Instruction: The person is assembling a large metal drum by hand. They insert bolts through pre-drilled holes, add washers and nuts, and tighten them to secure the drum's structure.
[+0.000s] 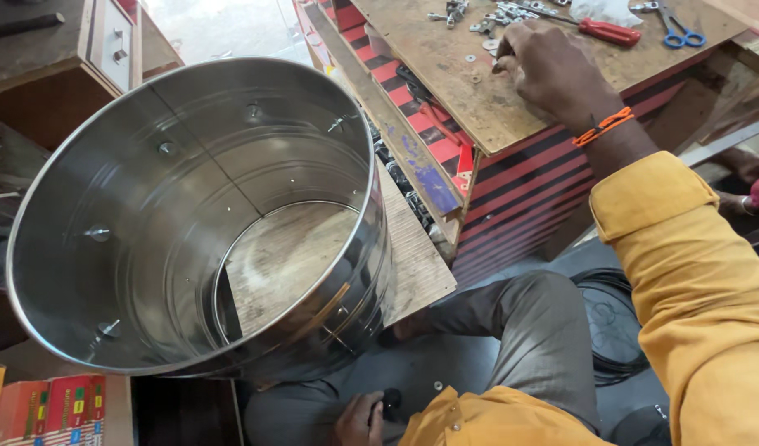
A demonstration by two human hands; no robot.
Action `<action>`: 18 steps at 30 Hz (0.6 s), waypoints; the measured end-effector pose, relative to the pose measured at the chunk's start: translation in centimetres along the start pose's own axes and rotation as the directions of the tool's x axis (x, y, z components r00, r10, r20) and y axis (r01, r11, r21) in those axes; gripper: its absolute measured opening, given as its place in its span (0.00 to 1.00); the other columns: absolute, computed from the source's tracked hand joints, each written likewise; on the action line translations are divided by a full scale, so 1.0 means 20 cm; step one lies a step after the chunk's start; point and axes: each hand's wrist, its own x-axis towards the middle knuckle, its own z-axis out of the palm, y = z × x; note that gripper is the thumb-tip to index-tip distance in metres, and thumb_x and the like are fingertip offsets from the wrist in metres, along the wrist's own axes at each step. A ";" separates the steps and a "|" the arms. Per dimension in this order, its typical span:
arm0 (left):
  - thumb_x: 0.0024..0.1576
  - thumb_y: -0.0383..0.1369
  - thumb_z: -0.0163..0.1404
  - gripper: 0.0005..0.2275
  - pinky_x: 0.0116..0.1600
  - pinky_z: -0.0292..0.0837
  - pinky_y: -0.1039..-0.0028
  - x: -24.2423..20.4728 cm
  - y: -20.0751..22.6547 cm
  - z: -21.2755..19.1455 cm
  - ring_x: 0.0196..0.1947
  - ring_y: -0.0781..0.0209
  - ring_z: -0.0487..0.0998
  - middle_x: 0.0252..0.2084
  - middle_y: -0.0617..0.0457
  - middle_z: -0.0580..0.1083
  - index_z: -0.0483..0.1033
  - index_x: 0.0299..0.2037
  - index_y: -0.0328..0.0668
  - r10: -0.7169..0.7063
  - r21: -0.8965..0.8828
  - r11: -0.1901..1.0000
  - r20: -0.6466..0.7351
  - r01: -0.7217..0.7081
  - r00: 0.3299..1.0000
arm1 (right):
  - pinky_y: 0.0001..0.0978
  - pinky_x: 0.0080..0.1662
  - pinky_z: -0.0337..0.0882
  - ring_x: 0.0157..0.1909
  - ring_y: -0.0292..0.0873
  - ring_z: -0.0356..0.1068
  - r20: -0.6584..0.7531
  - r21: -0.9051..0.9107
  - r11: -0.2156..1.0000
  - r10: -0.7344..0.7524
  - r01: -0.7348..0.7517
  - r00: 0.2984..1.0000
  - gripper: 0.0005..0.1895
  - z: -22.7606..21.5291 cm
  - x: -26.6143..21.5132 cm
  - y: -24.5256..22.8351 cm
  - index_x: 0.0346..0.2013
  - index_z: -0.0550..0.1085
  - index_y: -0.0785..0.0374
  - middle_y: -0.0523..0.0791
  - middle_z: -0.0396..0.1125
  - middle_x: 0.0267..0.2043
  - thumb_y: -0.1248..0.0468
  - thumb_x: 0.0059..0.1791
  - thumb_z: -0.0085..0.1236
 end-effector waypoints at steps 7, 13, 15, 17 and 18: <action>0.51 0.28 0.57 0.09 0.42 0.79 0.63 0.03 0.13 -0.07 0.39 0.50 0.83 0.38 0.48 0.80 0.83 0.41 0.47 -0.055 0.052 0.997 0.017 0.054 0.998 | 0.53 0.44 0.69 0.43 0.59 0.73 0.112 -0.093 0.992 0.094 -0.083 0.989 0.09 -0.07 -0.03 -0.03 0.47 0.77 0.60 0.55 0.73 0.39 0.60 0.55 0.58; 0.51 0.27 0.56 0.08 0.41 0.80 0.64 0.04 0.08 -0.03 0.38 0.50 0.84 0.36 0.48 0.80 0.82 0.40 0.45 0.063 -0.003 0.998 0.023 -0.063 0.998 | 0.49 0.47 0.70 0.46 0.56 0.73 0.021 0.039 0.999 -0.015 0.014 1.000 0.09 -0.03 -0.02 0.04 0.48 0.79 0.59 0.51 0.74 0.45 0.62 0.54 0.58; 0.51 0.27 0.56 0.08 0.41 0.79 0.63 0.03 0.05 -0.02 0.38 0.49 0.83 0.36 0.48 0.80 0.82 0.40 0.44 0.087 -0.007 0.996 0.015 -0.087 0.996 | 0.49 0.47 0.70 0.45 0.56 0.73 0.048 0.069 0.998 -0.007 0.004 0.999 0.10 -0.01 -0.02 0.01 0.47 0.80 0.59 0.51 0.74 0.44 0.61 0.54 0.59; 0.50 0.27 0.57 0.08 0.41 0.79 0.63 0.02 0.03 -0.01 0.37 0.48 0.83 0.36 0.47 0.79 0.82 0.40 0.44 0.067 0.001 0.998 0.029 -0.067 0.997 | 0.49 0.47 0.70 0.46 0.56 0.73 0.018 0.020 0.999 -0.033 0.033 0.999 0.09 -0.01 -0.01 -0.02 0.46 0.81 0.59 0.50 0.75 0.44 0.61 0.53 0.60; 0.50 0.27 0.57 0.08 0.40 0.79 0.63 0.02 0.03 -0.01 0.37 0.48 0.83 0.36 0.47 0.79 0.82 0.40 0.44 0.036 0.011 0.999 0.046 -0.036 0.998 | 0.49 0.45 0.70 0.45 0.55 0.73 0.020 0.017 0.999 -0.048 0.047 0.999 0.09 0.00 0.00 -0.04 0.46 0.81 0.59 0.50 0.75 0.44 0.61 0.53 0.60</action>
